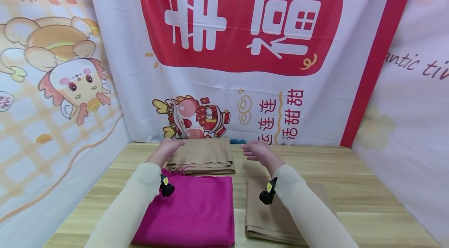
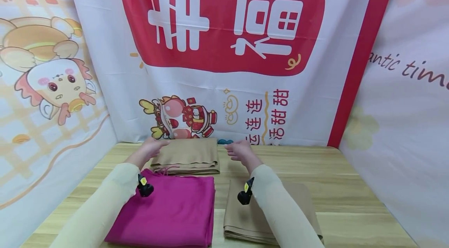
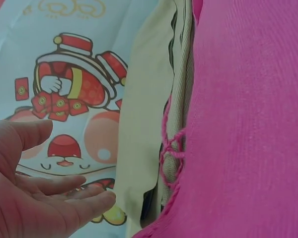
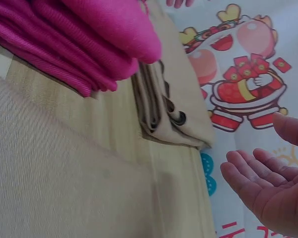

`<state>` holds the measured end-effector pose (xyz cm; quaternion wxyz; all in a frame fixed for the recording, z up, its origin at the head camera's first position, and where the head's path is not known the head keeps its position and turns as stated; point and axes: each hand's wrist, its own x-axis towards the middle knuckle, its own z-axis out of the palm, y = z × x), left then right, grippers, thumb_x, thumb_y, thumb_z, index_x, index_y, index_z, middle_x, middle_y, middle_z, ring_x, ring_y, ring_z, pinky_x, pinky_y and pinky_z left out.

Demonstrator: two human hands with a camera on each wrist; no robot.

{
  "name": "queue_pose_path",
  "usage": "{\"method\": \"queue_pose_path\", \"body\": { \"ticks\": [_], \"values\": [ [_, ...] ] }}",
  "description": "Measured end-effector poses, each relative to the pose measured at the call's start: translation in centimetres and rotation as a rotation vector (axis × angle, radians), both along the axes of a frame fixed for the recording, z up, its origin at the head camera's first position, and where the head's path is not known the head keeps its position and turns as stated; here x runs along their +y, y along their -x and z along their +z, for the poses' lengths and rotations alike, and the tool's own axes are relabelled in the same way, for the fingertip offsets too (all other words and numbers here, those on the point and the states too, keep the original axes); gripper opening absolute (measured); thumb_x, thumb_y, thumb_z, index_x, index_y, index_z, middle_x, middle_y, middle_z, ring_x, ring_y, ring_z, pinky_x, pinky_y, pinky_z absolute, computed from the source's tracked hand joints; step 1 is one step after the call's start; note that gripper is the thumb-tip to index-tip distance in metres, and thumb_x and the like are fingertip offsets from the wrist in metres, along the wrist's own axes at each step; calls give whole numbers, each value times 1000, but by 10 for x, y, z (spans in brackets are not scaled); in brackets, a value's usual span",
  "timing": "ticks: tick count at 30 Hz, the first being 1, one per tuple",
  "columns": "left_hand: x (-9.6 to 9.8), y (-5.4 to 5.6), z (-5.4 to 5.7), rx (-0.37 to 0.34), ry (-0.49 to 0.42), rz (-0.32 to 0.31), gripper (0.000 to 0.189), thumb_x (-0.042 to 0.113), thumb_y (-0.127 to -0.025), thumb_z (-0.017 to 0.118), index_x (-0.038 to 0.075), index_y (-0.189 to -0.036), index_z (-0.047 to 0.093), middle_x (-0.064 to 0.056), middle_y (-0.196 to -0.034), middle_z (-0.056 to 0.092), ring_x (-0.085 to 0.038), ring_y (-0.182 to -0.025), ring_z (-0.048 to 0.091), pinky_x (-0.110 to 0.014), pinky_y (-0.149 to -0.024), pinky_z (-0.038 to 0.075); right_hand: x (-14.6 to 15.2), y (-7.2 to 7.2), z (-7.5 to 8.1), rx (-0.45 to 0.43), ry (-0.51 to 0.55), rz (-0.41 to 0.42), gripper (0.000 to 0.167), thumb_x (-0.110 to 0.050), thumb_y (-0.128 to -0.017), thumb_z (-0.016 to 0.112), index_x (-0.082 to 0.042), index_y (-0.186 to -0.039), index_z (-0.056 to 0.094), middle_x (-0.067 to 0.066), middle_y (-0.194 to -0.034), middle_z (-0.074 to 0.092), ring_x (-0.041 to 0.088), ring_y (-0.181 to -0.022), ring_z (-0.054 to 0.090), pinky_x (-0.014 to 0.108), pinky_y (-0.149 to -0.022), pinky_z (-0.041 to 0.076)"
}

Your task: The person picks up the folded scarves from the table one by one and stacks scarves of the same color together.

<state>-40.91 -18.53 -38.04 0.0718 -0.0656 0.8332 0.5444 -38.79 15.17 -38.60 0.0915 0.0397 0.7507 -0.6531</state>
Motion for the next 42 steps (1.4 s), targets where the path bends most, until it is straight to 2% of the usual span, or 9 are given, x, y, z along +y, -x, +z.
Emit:
{"method": "queue_pose_path", "body": {
  "ticks": [2, 6, 13, 18, 21, 26, 29, 34, 42],
  "values": [
    [-1, 3, -4, -1, 15, 7, 86, 32, -93, 61, -14, -147, 12, -32, -150, 21, -47, -135, 27, -55, -110, 27, -5, 2, -5, -5, -15, 3, 39, -13, -95, 64, 11, -124, 54, 25, -119, 62, 38, -115, 57, 45, -95, 49],
    [-2, 8, -9, 2, 17, 19, 89, 32, -93, 60, -15, -148, 7, -33, -152, 15, -46, -139, 20, -53, -113, 22, -13, 6, -14, -17, -25, 29, 42, -13, -95, 63, 11, -127, 52, 26, -123, 59, 38, -116, 56, 47, -98, 46],
    [-5, 11, -12, 57, 66, 45, 75, 22, -95, 57, -18, -144, 18, -35, -148, 24, -47, -135, 27, -53, -111, 27, -23, 14, -28, -76, 16, 53, 43, -12, -95, 62, 12, -129, 51, 31, -131, 52, 41, -121, 52, 46, -101, 44],
    [-11, 13, -18, 28, -12, 41, 73, 15, -95, 55, -16, -146, 15, -34, -152, 17, -47, -139, 19, -51, -114, 21, -28, 16, -38, -78, 10, 70, 45, -14, -96, 62, 12, -130, 50, 31, -125, 56, 41, -117, 55, 47, -98, 46],
    [-15, 14, -22, -12, -4, 23, 69, 17, -95, 54, -18, -144, 20, -35, -151, 17, -49, -138, 18, -52, -114, 20, -31, 15, -42, -77, -34, 44, 47, -18, -95, 64, 11, -130, 51, 28, -120, 60, 37, -111, 59, 45, -95, 49],
    [-16, 15, -28, -3, 138, -4, 64, 21, -95, 53, -20, -138, 30, -37, -145, 28, -49, -134, 28, -52, -111, 28, -36, 17, -48, -102, -26, -20, 43, -16, -93, 66, 10, -125, 52, 23, -110, 64, 33, -102, 63, 41, -90, 52],
    [-15, 17, -31, 4, 133, 6, 67, 19, -94, 56, -22, -138, 27, -37, -145, 27, -49, -134, 28, -51, -112, 26, -38, 18, -51, -112, 5, -52, 45, -12, -93, 67, 9, -127, 47, 20, -105, 64, 29, -95, 64, 39, -87, 54],
    [-13, 18, -34, -19, 105, 23, 70, 17, -93, 56, -23, -139, 21, -38, -145, 25, -48, -135, 26, -50, -113, 23, -42, 19, -54, -126, 21, -83, 42, -9, -92, 67, 8, -126, 50, 17, -101, 66, 22, -86, 65, 36, -85, 54],
    [-15, 18, -38, -24, 131, 41, 56, 16, -95, 53, -19, -135, 38, -35, -144, 32, -46, -133, 32, -48, -110, 30, -44, 23, -56, -140, 27, -91, 32, -10, -91, 68, 6, -116, 58, 13, -96, 66, 18, -80, 64, 34, -82, 55]
  ]
}}
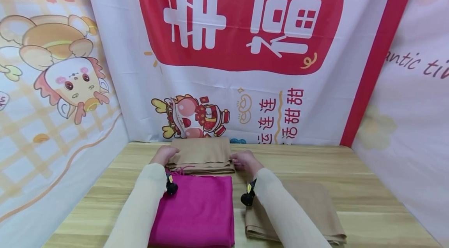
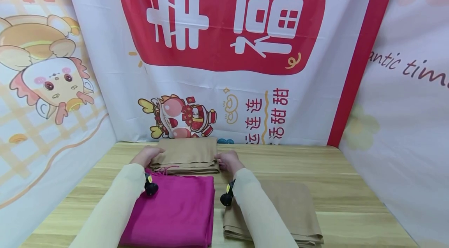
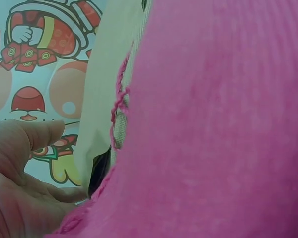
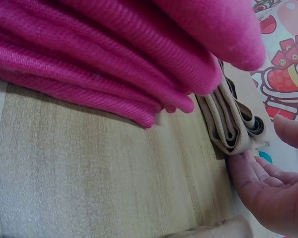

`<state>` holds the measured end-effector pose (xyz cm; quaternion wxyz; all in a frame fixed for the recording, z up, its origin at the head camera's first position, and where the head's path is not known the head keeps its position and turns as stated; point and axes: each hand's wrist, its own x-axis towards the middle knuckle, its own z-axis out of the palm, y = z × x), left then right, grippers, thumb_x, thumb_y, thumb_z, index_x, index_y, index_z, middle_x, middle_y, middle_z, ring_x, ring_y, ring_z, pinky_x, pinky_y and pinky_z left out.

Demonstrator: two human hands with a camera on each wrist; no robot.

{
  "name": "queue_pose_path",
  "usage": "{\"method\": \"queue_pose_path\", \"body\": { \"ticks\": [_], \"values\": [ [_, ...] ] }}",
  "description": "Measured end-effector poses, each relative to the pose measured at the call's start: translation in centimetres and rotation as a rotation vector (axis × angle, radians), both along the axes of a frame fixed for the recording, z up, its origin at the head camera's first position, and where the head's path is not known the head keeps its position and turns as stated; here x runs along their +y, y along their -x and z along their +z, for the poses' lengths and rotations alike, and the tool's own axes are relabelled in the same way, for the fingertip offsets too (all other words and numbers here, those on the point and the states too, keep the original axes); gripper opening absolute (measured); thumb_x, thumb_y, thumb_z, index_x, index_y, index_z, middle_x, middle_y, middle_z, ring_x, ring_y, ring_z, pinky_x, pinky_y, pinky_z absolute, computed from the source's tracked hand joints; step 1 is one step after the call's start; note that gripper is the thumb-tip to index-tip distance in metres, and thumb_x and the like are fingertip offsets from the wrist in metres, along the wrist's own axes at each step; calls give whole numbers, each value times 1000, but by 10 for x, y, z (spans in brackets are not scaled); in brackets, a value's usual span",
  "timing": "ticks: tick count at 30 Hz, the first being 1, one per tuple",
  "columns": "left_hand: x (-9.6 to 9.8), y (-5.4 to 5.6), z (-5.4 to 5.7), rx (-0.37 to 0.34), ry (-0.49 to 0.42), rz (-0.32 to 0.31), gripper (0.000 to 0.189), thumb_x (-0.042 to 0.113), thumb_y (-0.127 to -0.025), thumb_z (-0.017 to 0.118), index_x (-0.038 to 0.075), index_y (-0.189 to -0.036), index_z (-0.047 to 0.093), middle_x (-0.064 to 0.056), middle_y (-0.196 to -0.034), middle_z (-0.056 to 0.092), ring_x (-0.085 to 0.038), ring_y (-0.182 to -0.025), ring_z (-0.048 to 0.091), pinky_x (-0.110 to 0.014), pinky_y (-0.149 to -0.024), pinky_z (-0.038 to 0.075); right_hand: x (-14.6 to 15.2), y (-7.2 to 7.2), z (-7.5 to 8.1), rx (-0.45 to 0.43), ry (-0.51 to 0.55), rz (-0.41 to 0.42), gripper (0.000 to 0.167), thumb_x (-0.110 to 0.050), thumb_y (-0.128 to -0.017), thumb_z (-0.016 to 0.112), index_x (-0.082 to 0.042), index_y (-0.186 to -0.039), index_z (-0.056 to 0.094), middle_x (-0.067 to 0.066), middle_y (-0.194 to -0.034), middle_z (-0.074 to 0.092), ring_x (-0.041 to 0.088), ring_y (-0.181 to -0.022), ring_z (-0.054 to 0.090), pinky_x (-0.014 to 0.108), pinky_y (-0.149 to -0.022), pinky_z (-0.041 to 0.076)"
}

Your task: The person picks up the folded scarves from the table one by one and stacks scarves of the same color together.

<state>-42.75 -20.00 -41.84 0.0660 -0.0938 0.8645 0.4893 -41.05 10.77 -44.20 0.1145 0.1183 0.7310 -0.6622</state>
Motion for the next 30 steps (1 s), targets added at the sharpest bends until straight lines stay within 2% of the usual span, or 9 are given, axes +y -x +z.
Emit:
{"method": "queue_pose_path", "body": {
  "ticks": [3, 6, 11, 14, 17, 19, 22, 24, 30],
  "values": [
    [-1, 2, 0, -8, 8, 15, 55, 15, -94, 55, -18, -135, 40, -34, -143, 36, -44, -130, 36, -49, -109, 32, 0, 1, 0, -1, 8, 5, 33, -10, -91, 68, 6, -117, 58, 16, -101, 66, 20, -85, 65, 34, -81, 56],
    [-13, 23, -18, -15, 5, 20, 57, 18, -92, 60, -17, -134, 42, -33, -139, 41, -42, -125, 42, -48, -107, 35, -1, 2, 0, -5, 10, 13, 34, -11, -91, 68, 6, -118, 59, 18, -106, 66, 24, -92, 66, 34, -83, 55],
    [-53, 102, -96, 38, -16, 48, 54, 25, -85, 70, -14, -120, 57, -25, -118, 55, -32, -100, 53, -38, -86, 49, -2, 1, -3, 2, -20, 23, 31, -15, -91, 69, 4, -114, 62, 18, -106, 68, 26, -93, 66, 35, -81, 55],
    [-64, 131, -124, 58, -15, 75, 50, 25, -82, 71, -12, -114, 60, -22, -111, 57, -29, -90, 54, -34, -77, 49, -3, 0, -3, 4, -19, 26, 29, -16, -92, 68, 4, -112, 63, 17, -104, 69, 25, -90, 66, 35, -80, 55],
    [-60, 123, -117, 60, -11, 64, 53, 26, -83, 71, -15, -114, 58, -27, -111, 56, -32, -91, 53, -37, -80, 49, -5, -1, -3, 12, -14, 24, 29, -17, -92, 68, 4, -112, 62, 16, -103, 68, 24, -89, 66, 35, -80, 55],
    [-51, 105, -100, 46, -19, 59, 57, 26, -85, 69, -17, -119, 55, -30, -117, 54, -36, -100, 53, -41, -90, 48, -5, -3, -4, 21, -10, 22, 28, -16, -92, 67, 4, -111, 62, 16, -104, 68, 25, -91, 65, 36, -80, 55],
    [-47, 88, -87, 43, -65, 39, 60, 28, -86, 70, -17, -122, 53, -30, -121, 53, -36, -106, 53, -43, -96, 45, -6, -4, -4, 31, 1, 20, 28, -16, -93, 66, 4, -111, 62, 18, -106, 67, 28, -95, 65, 37, -83, 55],
    [-50, 94, -95, 55, -78, 35, 58, 28, -86, 71, -16, -119, 55, -30, -119, 54, -35, -103, 54, -41, -92, 47, -7, -4, -4, 33, 8, 20, 28, -16, -93, 66, 4, -111, 62, 19, -108, 66, 29, -97, 65, 38, -85, 54],
    [-71, 139, -139, 47, -79, 84, 44, 17, -81, 67, -13, -110, 57, -24, -112, 53, -32, -93, 52, -36, -79, 50, -9, -1, -8, 22, 67, 7, 26, -13, -93, 66, 6, -111, 62, 18, -104, 67, 27, -94, 65, 36, -83, 55]
  ]
}}
